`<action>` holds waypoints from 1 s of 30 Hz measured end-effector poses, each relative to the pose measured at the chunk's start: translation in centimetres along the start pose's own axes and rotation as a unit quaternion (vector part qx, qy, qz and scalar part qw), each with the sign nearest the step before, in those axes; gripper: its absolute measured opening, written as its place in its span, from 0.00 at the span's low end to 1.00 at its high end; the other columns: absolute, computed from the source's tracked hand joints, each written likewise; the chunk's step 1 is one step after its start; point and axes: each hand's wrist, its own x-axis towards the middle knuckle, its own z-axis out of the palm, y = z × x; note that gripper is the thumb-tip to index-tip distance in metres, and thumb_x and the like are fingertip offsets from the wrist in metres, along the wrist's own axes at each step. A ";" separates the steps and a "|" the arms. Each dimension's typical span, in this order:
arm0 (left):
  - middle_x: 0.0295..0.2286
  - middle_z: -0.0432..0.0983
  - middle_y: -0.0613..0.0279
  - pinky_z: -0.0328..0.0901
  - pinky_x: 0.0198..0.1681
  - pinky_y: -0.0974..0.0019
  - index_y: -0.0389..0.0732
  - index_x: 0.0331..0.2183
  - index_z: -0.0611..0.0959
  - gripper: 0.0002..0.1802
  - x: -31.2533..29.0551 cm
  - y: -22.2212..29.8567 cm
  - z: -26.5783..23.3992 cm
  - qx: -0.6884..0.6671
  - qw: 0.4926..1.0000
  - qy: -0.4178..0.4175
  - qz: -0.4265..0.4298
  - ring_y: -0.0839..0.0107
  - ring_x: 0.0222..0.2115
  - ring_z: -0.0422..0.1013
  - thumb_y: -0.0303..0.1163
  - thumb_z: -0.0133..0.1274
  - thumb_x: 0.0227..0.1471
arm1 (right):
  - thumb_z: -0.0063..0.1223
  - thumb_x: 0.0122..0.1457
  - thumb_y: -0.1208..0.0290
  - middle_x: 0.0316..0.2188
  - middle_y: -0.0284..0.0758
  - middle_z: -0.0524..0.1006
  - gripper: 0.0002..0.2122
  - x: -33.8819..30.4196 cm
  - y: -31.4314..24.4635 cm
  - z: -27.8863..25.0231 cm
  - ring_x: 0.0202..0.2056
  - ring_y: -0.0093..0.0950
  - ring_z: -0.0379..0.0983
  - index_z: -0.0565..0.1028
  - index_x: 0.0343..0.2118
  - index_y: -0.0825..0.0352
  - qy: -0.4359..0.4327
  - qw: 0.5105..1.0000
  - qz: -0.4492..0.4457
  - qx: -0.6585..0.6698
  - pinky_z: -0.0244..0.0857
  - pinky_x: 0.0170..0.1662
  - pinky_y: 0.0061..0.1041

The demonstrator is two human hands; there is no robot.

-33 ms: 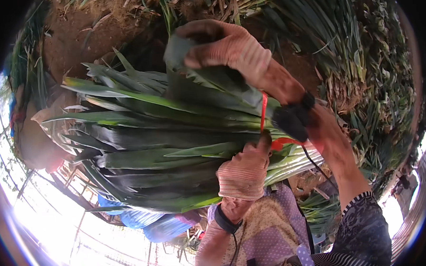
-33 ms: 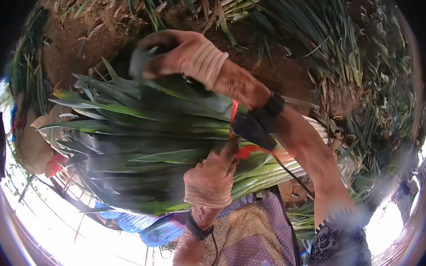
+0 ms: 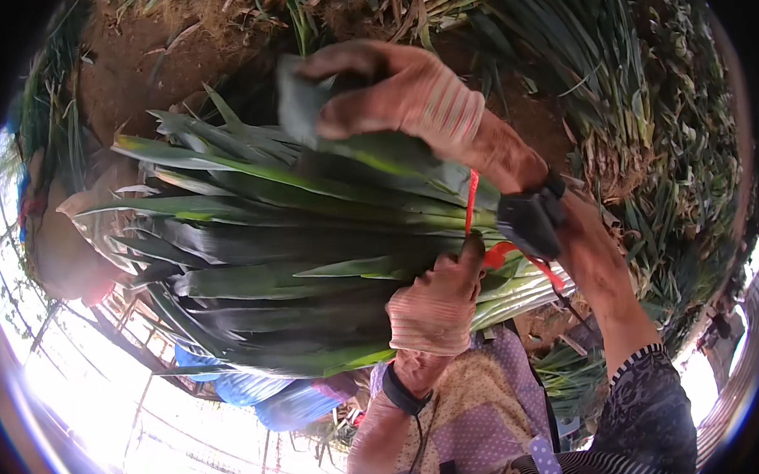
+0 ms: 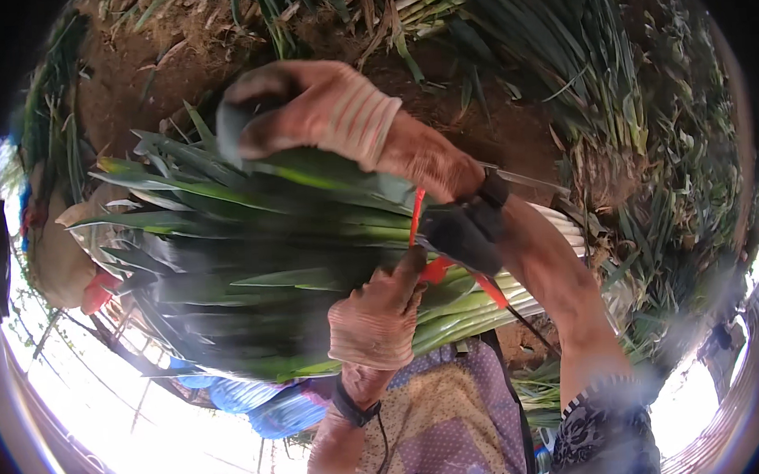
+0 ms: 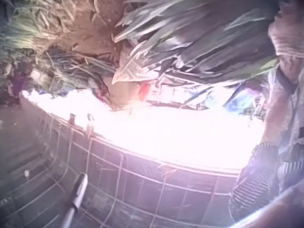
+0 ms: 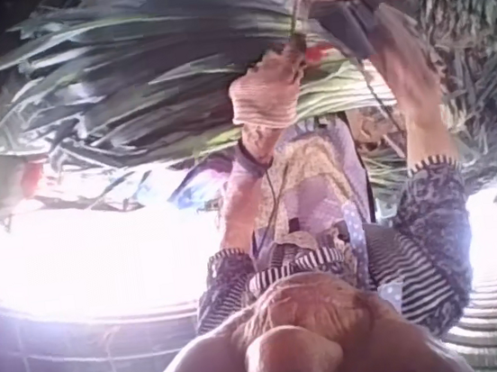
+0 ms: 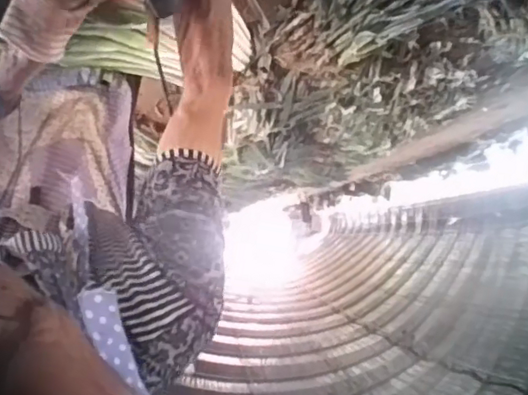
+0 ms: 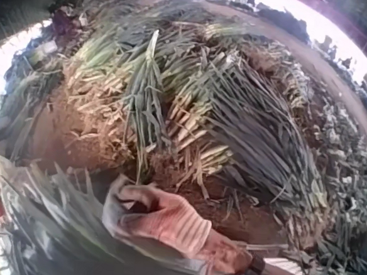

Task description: Bundling a large stack of leeks with a red tie and then cutting the leafy ends off with a large knife.

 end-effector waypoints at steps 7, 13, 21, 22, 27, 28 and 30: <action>0.26 0.72 0.64 0.67 0.18 0.60 0.54 0.37 0.76 0.10 -0.5 -0.7 1.2 0.008 0.998 0.034 0.060 0.64 0.21 0.74 0.40 0.48 0.50 | 0.47 0.54 0.48 0.37 0.44 0.76 0.23 0.5 2.9 2.0 0.41 0.44 0.71 0.74 0.43 0.63 0.207 0.923 0.049 -0.320 0.64 0.45 0.35; 0.28 0.72 0.65 0.67 0.19 0.62 0.52 0.34 0.76 0.08 -0.9 -0.7 1.4 -0.014 0.997 0.049 0.066 0.64 0.23 0.75 0.39 0.48 0.51 | 0.42 0.58 0.52 0.37 0.39 0.77 0.19 0.4 4.8 1.7 0.42 0.41 0.71 0.72 0.48 0.55 0.020 0.925 0.153 -0.347 0.65 0.45 0.30; 0.30 0.72 0.60 0.67 0.19 0.64 0.47 0.36 0.76 0.12 -2.9 -1.5 4.4 0.081 0.985 0.127 0.079 0.62 0.24 0.73 0.37 0.48 0.47 | 0.51 0.53 0.62 0.30 0.35 0.74 0.21 -5.4 1.8 7.7 0.35 0.35 0.73 0.66 0.50 0.59 -0.072 0.866 -0.098 -0.485 0.69 0.35 0.33; 0.38 0.70 0.57 0.68 0.27 0.64 0.49 0.43 0.74 0.19 -2.9 -1.6 5.0 0.018 0.983 0.170 0.074 0.60 0.33 0.72 0.36 0.48 0.46 | 0.54 0.51 0.61 0.29 0.32 0.73 0.23 -6.1 2.0 8.0 0.33 0.33 0.72 0.64 0.50 0.60 -0.069 0.828 -0.196 -0.520 0.68 0.34 0.32; 0.47 0.64 0.58 0.65 0.41 0.59 0.52 0.53 0.68 0.30 -2.9 -1.8 5.3 -0.022 0.985 0.136 0.104 0.59 0.46 0.65 0.36 0.50 0.45 | 0.54 0.50 0.59 0.28 0.31 0.73 0.22 -5.4 3.2 7.6 0.33 0.31 0.72 0.68 0.45 0.65 -0.063 0.795 -0.265 -0.543 0.66 0.39 0.32; 0.47 0.64 0.57 0.65 0.42 0.58 0.53 0.54 0.67 0.30 -2.6 -1.5 5.1 -0.011 0.994 0.076 0.082 0.58 0.46 0.65 0.36 0.50 0.45 | 0.54 0.50 0.58 0.27 0.31 0.73 0.22 -5.0 3.3 7.4 0.33 0.31 0.71 0.69 0.45 0.65 -0.070 0.795 -0.275 -0.536 0.65 0.40 0.32; 0.48 0.63 0.56 0.65 0.43 0.57 0.53 0.54 0.67 0.31 -1.9 -0.9 4.4 0.009 0.998 -0.045 0.037 0.56 0.47 0.64 0.36 0.50 0.45 | 0.53 0.50 0.56 0.26 0.31 0.73 0.22 -4.7 3.4 7.1 0.32 0.31 0.71 0.69 0.44 0.66 -0.077 0.794 -0.287 -0.530 0.64 0.41 0.33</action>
